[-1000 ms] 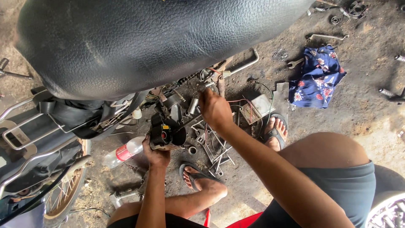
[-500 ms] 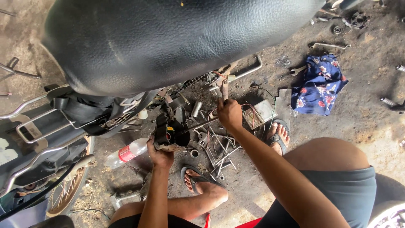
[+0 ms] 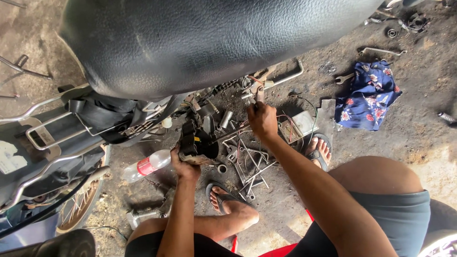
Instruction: The person sits on the ground and works on the engine of a motorcycle. They use a wrench to loosen and remove bolts from the engine casing, then remove the casing to access the internal components.
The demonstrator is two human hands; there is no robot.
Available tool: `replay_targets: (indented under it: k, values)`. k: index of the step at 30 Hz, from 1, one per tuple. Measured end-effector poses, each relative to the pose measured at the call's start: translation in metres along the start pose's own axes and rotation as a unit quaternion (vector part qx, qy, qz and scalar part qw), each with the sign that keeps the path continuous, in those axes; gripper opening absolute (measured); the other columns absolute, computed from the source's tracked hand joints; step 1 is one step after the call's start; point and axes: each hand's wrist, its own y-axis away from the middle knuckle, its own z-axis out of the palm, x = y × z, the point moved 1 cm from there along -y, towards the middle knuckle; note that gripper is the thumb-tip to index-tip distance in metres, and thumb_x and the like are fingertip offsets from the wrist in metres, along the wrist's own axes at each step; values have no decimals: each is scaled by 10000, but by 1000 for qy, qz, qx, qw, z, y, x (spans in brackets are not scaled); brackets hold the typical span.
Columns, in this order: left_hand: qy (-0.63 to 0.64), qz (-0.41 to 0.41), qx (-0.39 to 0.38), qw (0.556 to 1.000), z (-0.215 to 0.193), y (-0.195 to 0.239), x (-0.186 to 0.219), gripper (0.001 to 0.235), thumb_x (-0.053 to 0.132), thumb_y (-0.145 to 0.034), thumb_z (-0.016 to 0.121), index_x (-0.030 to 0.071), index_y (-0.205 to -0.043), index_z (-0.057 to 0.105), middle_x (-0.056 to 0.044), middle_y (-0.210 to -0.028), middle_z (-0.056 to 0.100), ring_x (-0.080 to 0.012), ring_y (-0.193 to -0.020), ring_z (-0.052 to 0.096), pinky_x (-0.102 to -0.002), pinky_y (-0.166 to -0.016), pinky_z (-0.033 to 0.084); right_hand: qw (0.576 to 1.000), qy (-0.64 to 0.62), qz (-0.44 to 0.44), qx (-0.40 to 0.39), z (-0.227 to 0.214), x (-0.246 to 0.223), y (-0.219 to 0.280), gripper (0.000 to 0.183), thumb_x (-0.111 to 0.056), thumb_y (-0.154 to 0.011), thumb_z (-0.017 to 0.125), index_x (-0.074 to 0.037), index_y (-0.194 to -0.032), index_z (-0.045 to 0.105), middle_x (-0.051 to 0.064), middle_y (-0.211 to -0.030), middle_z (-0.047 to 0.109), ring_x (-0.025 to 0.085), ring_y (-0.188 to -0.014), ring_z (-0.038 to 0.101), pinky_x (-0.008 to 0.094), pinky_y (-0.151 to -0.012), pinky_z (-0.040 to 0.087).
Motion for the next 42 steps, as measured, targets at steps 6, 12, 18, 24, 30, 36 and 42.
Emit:
replay_targets:
  k: [6, 12, 18, 24, 30, 36, 42]
  values:
    - [-24, -2, 15, 1000, 0, -5, 0, 609, 562, -819, 592, 103, -1208, 688, -62, -1093, 716, -272, -1044, 668, -441, -898, 529, 1000, 0, 0, -21, 2, 13, 0, 348, -262, -1069, 539, -19, -865, 680, 126, -647, 681, 114, -394, 553, 256, -293, 490]
    - [8, -8, 17, 1000, -6, -8, -2, 553, 546, -838, 595, 130, -1190, 683, -31, -1130, 710, -248, -1082, 657, -417, -950, 514, 999, -45, 1, -16, 4, 20, 3, 339, -245, -1068, 530, -30, -848, 673, 113, -675, 696, 113, -431, 588, 274, -330, 532]
    - [10, -7, 30, 999, -12, -12, -8, 531, 534, -865, 548, 159, -1218, 677, -19, -1170, 704, -257, -1156, 642, -461, -1019, 494, 997, -68, -39, 2, 7, 36, 0, 305, -228, -1050, 559, -30, -858, 689, 107, -704, 715, 124, -477, 633, 288, -401, 582]
    - [-23, -21, 47, 998, 4, -1, -1, 574, 567, -833, 515, 168, -1220, 659, -17, -1142, 697, -243, -1116, 662, -497, -985, 513, 995, -93, -45, -12, 13, 40, -4, 319, -189, -1069, 521, -19, -841, 665, 102, -693, 695, 132, -463, 625, 279, -372, 565]
    - [-17, -22, 4, 1000, -70, 17, -10, 578, 582, -912, 498, 152, -1249, 687, -35, -1123, 712, -247, -974, 636, -435, -840, 470, 984, -61, -85, -141, 27, -5, 4, 505, -405, -1064, 520, -26, -774, 684, 135, -714, 701, 187, -526, 601, 318, -458, 518]
    - [5, -16, -27, 999, -29, -26, -4, 561, 584, -957, 507, 138, -1252, 677, -42, -1153, 697, -275, -1002, 686, -472, -846, 567, 921, 59, -373, 96, -6, -39, 28, 510, -455, -1004, 549, 18, -1131, 689, 215, -1093, 724, 305, -811, 701, 465, -777, 581]
    - [0, -87, -36, 996, -13, -4, 8, 636, 681, -884, 403, 180, -1192, 646, -83, -1084, 681, -403, -935, 639, -627, -757, 526, 980, 61, -133, 134, -15, -93, 38, 405, -347, -1046, 488, 12, -1158, 640, 207, -1050, 705, 389, -1029, 624, 532, -960, 447]
